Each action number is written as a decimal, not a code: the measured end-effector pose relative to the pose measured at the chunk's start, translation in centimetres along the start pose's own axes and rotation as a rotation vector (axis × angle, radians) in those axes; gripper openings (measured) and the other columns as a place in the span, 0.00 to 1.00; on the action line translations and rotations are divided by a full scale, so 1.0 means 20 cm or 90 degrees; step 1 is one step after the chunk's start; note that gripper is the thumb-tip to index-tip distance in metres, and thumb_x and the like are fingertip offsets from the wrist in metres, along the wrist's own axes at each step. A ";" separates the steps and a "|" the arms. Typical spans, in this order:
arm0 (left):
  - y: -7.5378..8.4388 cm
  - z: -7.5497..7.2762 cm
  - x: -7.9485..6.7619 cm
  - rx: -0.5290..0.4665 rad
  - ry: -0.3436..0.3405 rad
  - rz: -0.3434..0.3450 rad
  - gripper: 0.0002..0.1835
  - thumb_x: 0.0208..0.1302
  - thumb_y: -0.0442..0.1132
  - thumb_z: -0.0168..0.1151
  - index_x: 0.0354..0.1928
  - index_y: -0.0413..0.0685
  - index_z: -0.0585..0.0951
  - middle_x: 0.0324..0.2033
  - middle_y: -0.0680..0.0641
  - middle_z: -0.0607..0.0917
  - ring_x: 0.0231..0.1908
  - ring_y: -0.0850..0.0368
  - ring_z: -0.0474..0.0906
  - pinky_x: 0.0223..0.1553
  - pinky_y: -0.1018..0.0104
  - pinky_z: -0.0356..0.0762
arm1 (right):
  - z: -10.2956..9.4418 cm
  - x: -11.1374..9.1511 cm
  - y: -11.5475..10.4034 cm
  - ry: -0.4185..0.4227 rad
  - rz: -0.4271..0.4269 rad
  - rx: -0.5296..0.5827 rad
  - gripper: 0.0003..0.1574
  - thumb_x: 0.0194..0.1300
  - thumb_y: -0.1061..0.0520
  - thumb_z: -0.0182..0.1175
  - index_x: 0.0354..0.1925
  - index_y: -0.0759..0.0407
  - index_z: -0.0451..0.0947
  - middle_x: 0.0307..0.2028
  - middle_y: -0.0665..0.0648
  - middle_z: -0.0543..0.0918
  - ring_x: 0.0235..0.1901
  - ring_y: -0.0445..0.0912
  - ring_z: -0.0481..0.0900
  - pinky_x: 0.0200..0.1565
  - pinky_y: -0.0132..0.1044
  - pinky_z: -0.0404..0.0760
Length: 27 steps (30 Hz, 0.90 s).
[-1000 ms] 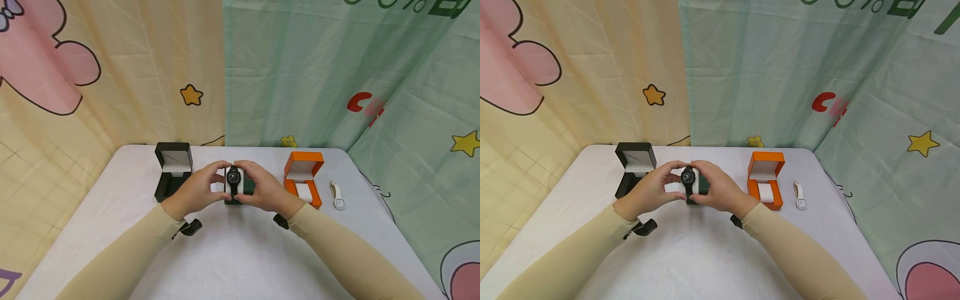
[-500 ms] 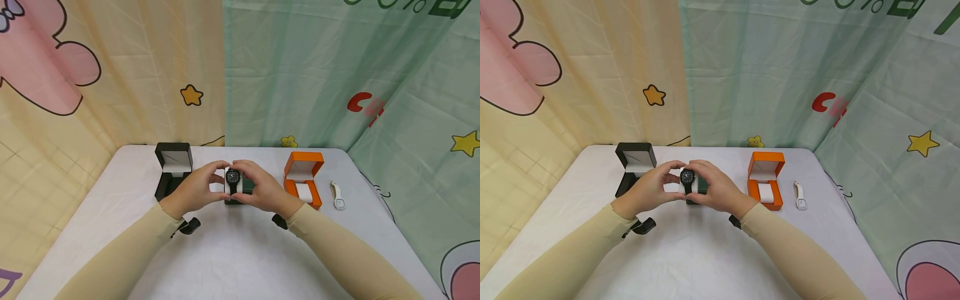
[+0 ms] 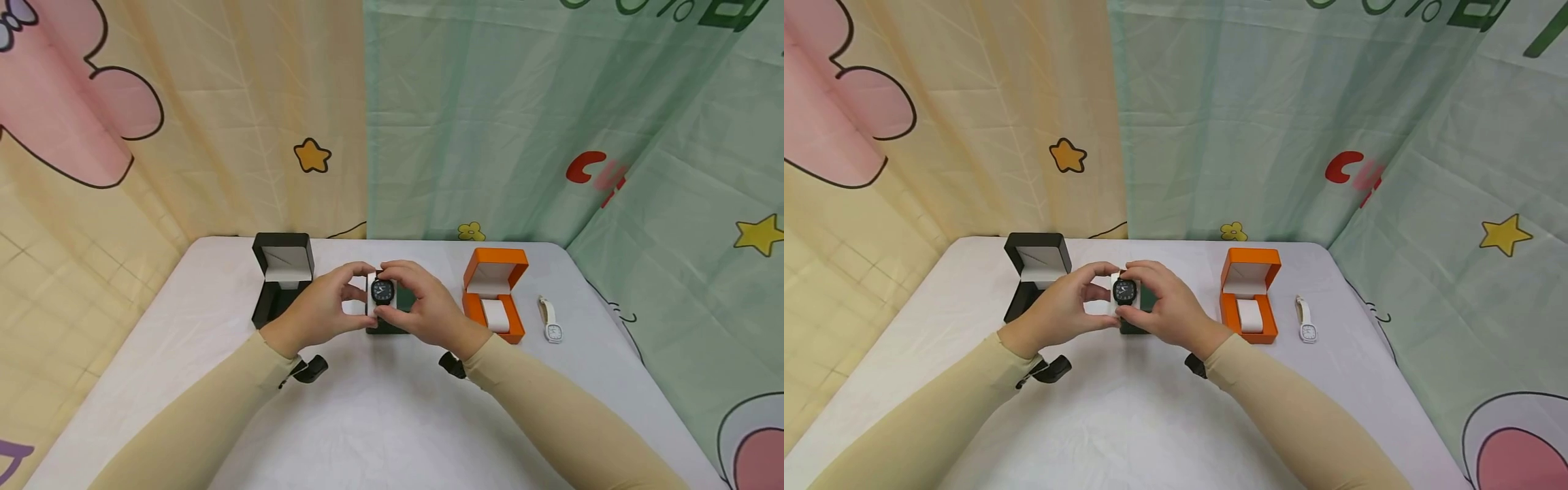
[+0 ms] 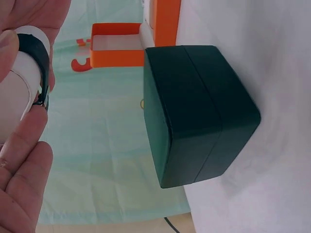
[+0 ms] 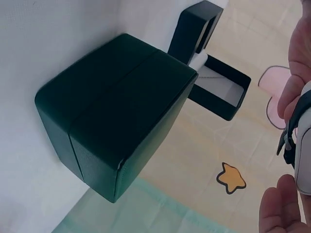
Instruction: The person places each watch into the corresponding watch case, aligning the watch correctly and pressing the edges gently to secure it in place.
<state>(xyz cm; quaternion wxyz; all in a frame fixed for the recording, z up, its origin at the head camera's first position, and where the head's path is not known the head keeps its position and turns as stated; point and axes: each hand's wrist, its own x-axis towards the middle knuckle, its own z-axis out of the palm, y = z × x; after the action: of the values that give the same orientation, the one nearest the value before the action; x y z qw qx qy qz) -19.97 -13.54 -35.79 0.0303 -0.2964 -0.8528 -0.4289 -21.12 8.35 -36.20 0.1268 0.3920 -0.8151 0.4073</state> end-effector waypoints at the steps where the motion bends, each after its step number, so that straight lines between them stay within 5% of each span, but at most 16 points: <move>1: 0.00 0.00 0.00 -0.005 0.000 0.001 0.40 0.43 0.47 0.75 0.59 0.59 0.65 0.55 0.60 0.72 0.40 0.70 0.82 0.43 0.68 0.78 | 0.00 0.00 0.00 0.006 -0.001 -0.001 0.27 0.55 0.43 0.65 0.51 0.47 0.73 0.58 0.48 0.71 0.58 0.40 0.69 0.54 0.38 0.76; 15: 0.01 0.00 0.00 -0.053 -0.010 0.005 0.39 0.45 0.44 0.75 0.59 0.62 0.65 0.56 0.59 0.71 0.40 0.70 0.81 0.38 0.66 0.80 | 0.01 -0.01 -0.02 0.031 0.018 0.003 0.23 0.58 0.43 0.62 0.50 0.48 0.73 0.57 0.49 0.72 0.56 0.39 0.70 0.52 0.37 0.77; 27: 0.03 0.00 0.00 -0.063 -0.008 -0.041 0.39 0.45 0.37 0.74 0.59 0.57 0.65 0.57 0.56 0.71 0.41 0.65 0.82 0.37 0.69 0.80 | 0.02 -0.01 -0.02 0.028 0.017 0.011 0.24 0.57 0.45 0.64 0.51 0.48 0.73 0.58 0.48 0.71 0.57 0.40 0.69 0.53 0.39 0.77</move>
<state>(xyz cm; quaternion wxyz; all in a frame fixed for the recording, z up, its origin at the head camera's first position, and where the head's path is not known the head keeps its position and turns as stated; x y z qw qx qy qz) -19.64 -13.25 -35.41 -0.0032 -0.2728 -0.8397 -0.4696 -20.64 8.15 -36.36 0.1356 0.3730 -0.8138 0.4245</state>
